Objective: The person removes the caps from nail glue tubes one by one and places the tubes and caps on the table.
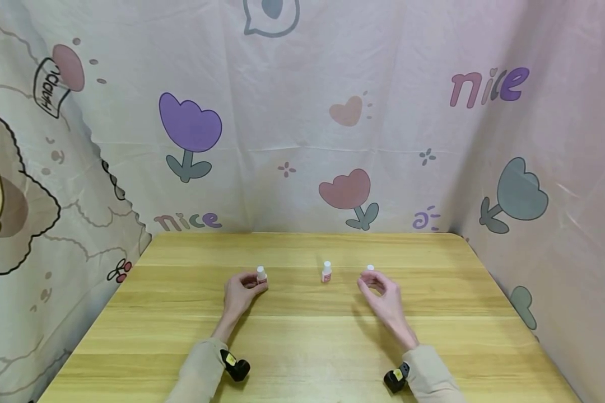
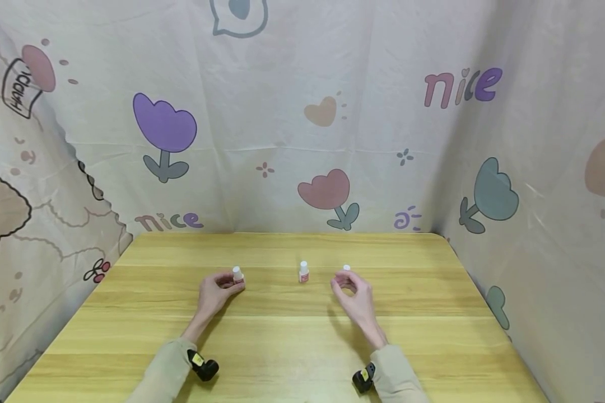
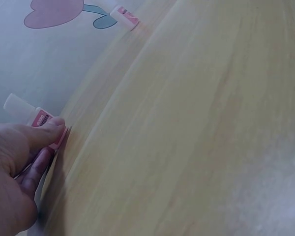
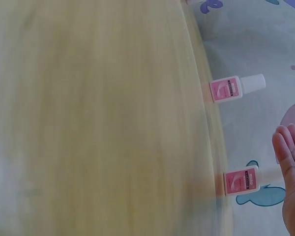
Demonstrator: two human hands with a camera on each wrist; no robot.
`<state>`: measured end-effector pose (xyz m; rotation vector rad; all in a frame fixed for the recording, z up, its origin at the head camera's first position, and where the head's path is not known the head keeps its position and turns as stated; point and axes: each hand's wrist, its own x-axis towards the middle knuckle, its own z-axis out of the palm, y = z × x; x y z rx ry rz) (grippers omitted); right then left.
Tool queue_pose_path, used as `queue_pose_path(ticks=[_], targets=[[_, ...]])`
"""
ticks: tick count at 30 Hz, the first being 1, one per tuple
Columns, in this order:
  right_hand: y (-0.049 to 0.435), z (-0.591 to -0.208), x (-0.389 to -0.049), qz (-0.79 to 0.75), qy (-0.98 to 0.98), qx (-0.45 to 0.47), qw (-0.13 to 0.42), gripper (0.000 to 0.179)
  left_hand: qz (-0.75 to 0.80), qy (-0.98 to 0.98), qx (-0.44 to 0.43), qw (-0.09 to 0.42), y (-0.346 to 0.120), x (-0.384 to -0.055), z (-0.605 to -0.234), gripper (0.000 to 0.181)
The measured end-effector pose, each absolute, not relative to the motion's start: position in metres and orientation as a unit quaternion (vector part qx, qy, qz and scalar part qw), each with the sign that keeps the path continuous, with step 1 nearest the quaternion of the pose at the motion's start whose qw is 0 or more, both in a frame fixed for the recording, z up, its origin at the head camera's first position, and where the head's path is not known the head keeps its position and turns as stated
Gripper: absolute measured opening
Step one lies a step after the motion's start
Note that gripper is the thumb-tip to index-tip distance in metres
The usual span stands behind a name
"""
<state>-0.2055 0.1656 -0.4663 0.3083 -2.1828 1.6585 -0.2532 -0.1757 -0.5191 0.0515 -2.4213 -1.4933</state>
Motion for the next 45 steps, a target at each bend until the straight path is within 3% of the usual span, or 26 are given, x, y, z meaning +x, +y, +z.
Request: queue_pose_path(ticks=[11,21,45], targets=[[0.165,-0.498,-0.222,0.601,-0.772,0.123,0.165,0.022,-0.534,-0.836,0.01,0.124,-0.168,-0.248,-0.52,0.024],[0.161,-0.5,-0.222,0.623,-0.76,0.133,0.127,0.03,-0.557,-0.825,-0.012,0.094,-0.156,-0.243,-0.519,0.024],[0.145,-0.499,-0.218,0.636,-0.749,0.163,0.09,0.027,-0.559,-0.822,-0.112,0.02,-0.133,-0.234,-0.52,0.024]])
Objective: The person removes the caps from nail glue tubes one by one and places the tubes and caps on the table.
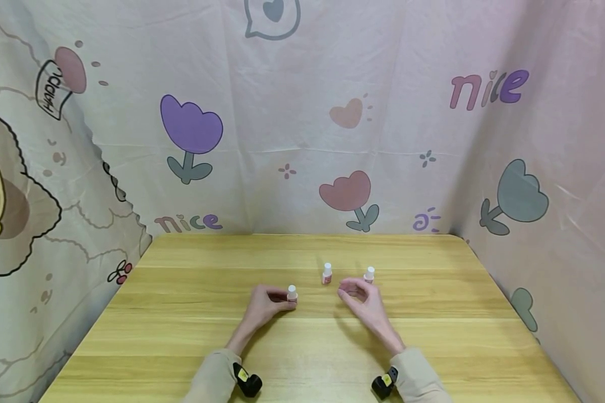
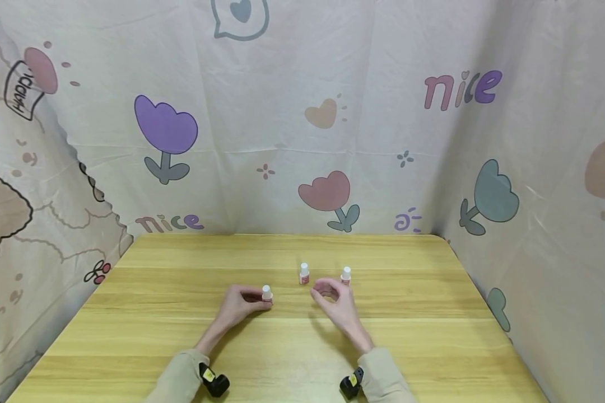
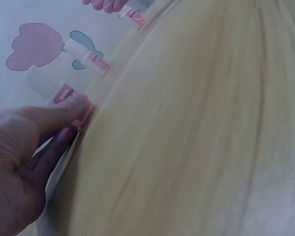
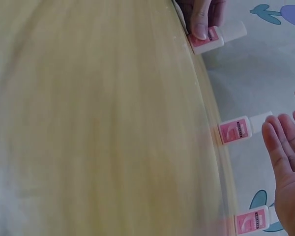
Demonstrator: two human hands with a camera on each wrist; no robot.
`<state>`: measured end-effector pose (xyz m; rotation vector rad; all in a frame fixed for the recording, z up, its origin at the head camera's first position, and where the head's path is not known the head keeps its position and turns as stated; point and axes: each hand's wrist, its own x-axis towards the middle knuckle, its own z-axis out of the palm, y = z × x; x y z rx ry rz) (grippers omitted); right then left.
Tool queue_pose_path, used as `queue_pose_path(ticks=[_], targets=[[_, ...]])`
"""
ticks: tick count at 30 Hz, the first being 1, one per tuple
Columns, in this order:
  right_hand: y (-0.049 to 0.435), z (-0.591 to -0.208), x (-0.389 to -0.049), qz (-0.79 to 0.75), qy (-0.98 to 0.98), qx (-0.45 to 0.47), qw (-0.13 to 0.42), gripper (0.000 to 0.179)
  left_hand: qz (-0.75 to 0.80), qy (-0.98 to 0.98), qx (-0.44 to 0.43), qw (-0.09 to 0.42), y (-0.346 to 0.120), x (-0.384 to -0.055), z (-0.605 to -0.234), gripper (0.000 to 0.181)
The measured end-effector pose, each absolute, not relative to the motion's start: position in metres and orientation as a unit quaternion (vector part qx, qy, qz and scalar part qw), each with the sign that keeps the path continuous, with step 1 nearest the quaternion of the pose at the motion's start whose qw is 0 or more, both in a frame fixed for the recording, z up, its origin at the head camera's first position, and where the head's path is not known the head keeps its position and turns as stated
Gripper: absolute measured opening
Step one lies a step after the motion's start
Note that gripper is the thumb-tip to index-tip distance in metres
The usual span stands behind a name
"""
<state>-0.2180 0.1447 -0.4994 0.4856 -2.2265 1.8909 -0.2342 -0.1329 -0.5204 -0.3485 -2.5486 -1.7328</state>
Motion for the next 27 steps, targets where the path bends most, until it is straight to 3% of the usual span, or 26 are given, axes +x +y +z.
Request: queue_pose_path(ticks=[9,19,27], targets=[[0.141,-0.506,-0.22,0.642,-0.74,0.186,0.077,0.027,-0.564,-0.814,-0.137,0.001,-0.125,-0.234,-0.522,0.024],[0.132,-0.503,-0.219,0.646,-0.739,0.187,0.028,0.034,-0.573,-0.804,-0.159,0.0,-0.115,-0.234,-0.523,0.023],[0.122,-0.507,-0.22,0.646,-0.725,0.238,0.031,0.034,-0.572,-0.804,-0.159,-0.001,-0.104,-0.228,-0.518,0.02]])
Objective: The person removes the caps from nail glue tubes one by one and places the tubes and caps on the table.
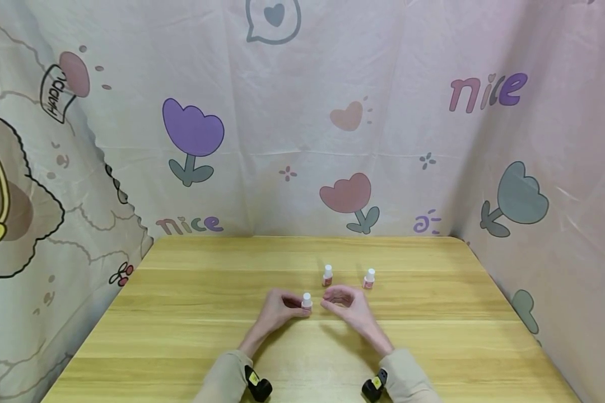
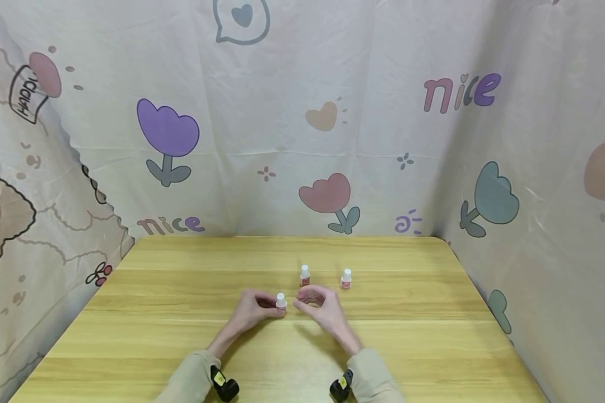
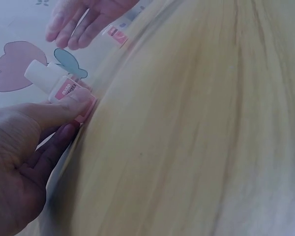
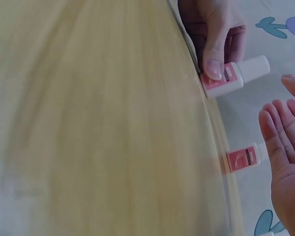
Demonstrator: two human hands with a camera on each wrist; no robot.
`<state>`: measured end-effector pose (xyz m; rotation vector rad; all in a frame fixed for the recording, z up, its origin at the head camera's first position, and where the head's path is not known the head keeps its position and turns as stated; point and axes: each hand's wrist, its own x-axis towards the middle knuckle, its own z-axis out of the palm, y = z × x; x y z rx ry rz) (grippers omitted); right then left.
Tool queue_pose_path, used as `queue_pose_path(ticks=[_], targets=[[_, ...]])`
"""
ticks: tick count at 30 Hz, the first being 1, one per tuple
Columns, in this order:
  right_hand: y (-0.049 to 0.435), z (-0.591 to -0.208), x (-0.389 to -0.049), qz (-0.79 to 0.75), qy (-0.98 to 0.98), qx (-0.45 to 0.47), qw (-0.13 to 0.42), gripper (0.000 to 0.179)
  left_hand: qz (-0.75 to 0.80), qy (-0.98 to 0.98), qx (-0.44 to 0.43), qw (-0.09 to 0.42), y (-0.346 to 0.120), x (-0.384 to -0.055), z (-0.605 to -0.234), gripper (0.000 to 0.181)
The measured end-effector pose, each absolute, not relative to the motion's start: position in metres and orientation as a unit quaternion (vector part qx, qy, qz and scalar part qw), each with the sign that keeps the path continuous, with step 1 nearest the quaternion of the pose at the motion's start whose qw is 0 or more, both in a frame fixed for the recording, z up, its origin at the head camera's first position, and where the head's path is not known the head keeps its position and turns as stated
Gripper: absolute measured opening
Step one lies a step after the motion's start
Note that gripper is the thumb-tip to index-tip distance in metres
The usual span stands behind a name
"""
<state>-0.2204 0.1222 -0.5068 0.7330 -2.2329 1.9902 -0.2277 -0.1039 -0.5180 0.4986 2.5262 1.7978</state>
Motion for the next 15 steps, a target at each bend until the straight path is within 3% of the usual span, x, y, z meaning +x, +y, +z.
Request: queue_pose_path(ticks=[15], targets=[[0.11,-0.506,-0.22,0.645,-0.728,0.233,-0.001,0.028,0.577,0.796,0.185,0.011,-0.095,-0.226,-0.521,0.019]])
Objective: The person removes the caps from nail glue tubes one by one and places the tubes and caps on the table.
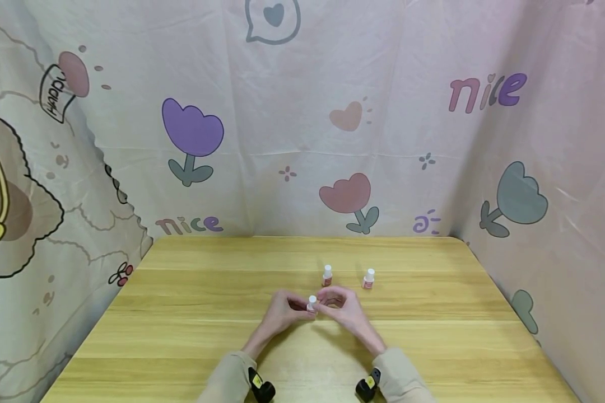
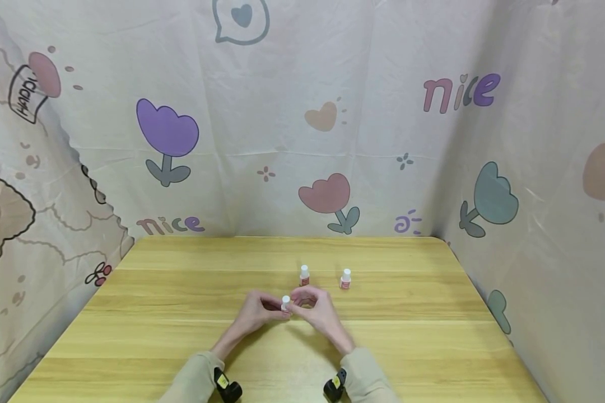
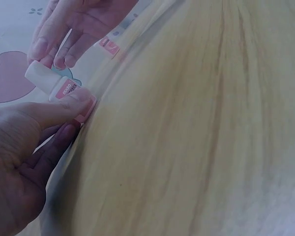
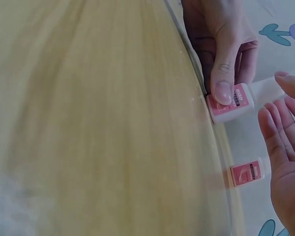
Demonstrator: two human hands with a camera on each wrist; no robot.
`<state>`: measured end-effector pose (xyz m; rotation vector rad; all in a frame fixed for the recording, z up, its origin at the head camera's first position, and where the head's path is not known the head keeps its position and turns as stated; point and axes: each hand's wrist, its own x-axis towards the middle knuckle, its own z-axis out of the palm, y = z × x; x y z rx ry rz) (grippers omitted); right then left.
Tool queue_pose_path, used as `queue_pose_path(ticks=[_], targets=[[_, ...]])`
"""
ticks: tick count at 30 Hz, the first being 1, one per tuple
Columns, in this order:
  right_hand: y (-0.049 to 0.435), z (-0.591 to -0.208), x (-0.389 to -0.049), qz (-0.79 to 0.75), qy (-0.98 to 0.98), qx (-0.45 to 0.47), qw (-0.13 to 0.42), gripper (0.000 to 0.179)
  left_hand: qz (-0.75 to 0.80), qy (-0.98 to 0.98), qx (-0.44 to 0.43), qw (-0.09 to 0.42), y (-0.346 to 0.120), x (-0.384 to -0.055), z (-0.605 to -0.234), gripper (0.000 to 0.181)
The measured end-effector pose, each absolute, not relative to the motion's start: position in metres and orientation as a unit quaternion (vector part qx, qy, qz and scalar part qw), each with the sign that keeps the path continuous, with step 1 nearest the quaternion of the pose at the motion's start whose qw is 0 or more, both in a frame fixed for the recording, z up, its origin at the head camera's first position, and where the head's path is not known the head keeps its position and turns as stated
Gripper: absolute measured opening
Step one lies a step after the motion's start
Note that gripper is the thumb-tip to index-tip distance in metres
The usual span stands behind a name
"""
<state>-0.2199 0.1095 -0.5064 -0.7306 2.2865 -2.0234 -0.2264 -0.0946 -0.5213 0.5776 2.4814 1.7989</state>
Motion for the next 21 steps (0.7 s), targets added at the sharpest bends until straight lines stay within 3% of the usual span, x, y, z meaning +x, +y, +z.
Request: queue_pose_path(ticks=[21], targets=[[0.1062,-0.5067,-0.223,-0.596,0.774,-0.213,-0.016,0.028,0.563,0.8,0.206,0.023,-0.0885,-0.2264,-0.5168,0.016]])
